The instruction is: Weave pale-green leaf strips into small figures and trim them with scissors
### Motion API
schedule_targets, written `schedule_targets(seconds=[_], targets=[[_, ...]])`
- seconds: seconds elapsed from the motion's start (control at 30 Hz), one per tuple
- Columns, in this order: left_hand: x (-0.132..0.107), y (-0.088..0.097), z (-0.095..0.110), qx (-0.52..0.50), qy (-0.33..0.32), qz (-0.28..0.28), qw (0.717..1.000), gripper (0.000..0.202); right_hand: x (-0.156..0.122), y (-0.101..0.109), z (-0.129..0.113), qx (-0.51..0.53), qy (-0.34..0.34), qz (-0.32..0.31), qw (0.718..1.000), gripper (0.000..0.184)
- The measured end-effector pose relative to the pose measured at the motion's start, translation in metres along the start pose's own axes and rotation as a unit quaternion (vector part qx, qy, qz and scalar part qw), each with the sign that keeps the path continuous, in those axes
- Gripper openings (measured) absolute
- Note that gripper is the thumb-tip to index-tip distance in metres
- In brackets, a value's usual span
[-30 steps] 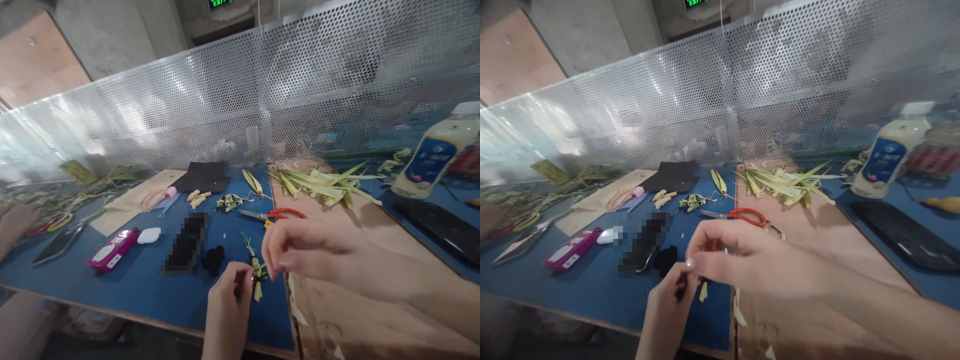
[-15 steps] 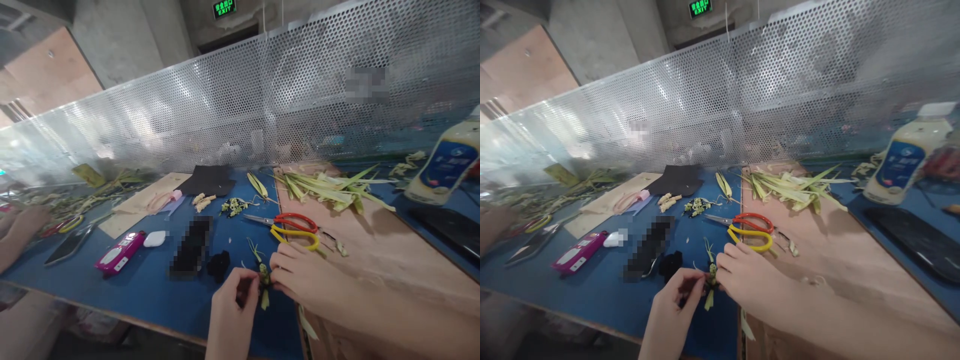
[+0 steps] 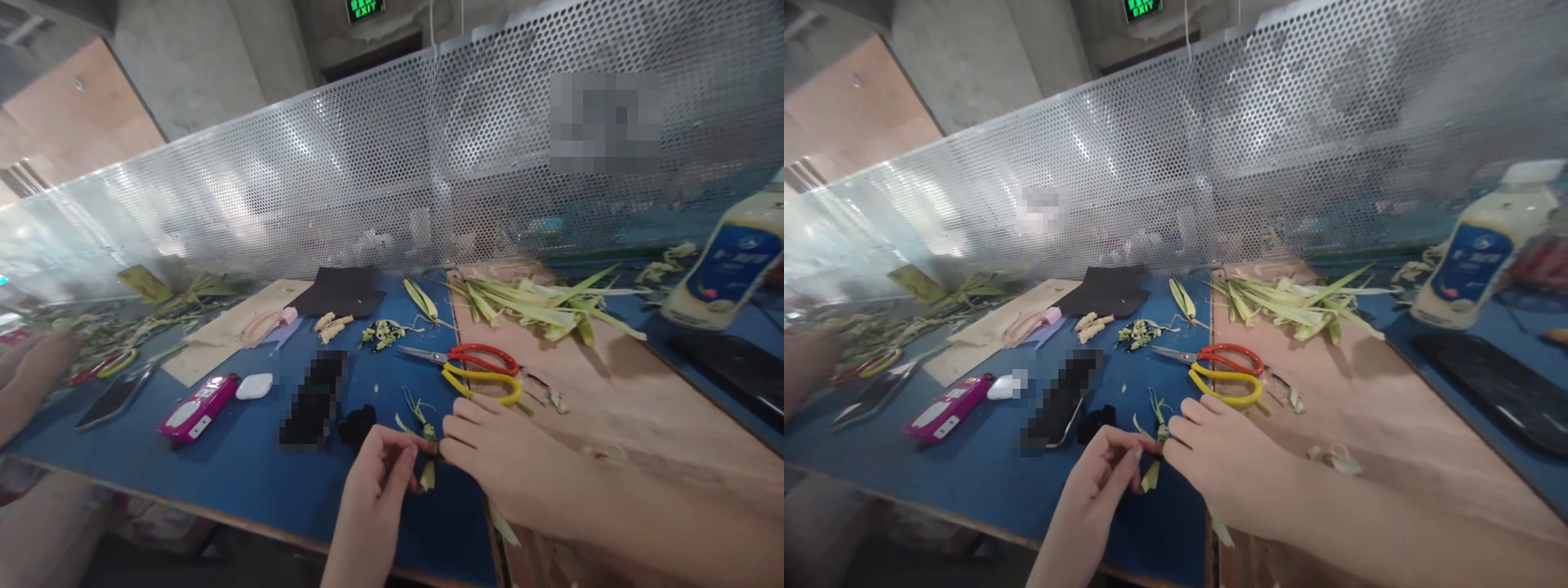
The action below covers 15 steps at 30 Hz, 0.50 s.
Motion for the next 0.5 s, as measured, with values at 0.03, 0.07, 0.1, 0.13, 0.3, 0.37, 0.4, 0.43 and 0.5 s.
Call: schedule_targets(seconds=[0.03,0.07,0.1,0.13,0.3,0.37,0.4,0.43,0.5], targets=[[0.0,0.0,0.0,0.002,-0.002,0.001,1.0,0.02,0.001,0.0,-0.001,-0.002,0.005,-0.002,1.0,0.008],[0.0,0.0,0.0,0.004,-0.004,0.004,1.0,0.02,0.001,0.0,-0.002,-0.001,0.008,-0.004,1.0,0.008],[-0.001,0.001,-0.001,0.008,-0.005,0.01,1.0,0.02,0.002,-0.001,-0.003,0.002,0.01,-0.006,1.0,0.008],[-0.001,0.002,-0.001,0.011,-0.006,0.017,1.0,0.02,0.002,-0.001,-0.004,0.005,0.012,-0.008,1.0,0.008],[-0.002,0.007,-0.005,-0.021,-0.001,0.055,0.998,0.021,0.002,0.0,-0.012,-0.003,0.029,-0.004,1.0,0.01],[-0.002,0.007,-0.007,-0.054,0.007,0.056,0.997,0.021,0.002,0.001,-0.014,-0.007,0.033,0.001,0.999,0.01],[-0.001,0.006,-0.008,-0.064,0.012,0.054,0.996,0.022,0.003,0.002,-0.015,-0.009,0.035,0.004,0.999,0.009],[-0.001,0.006,-0.009,-0.068,0.016,0.051,0.996,0.022,0.003,0.002,-0.016,-0.01,0.037,0.007,0.999,0.008],[-0.001,0.006,-0.009,-0.063,0.02,0.051,0.997,0.024,0.003,0.004,-0.019,-0.012,0.046,0.016,0.999,0.008]])
Point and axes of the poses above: each hand's wrist, its own x-axis towards the middle knuckle, its own y-axis out of the back of the hand, z = x × y, the point moved 9 cm from there along x, towards the middle knuckle, and after that the axes turned 5 degrees about y, right-handed, at the moved point
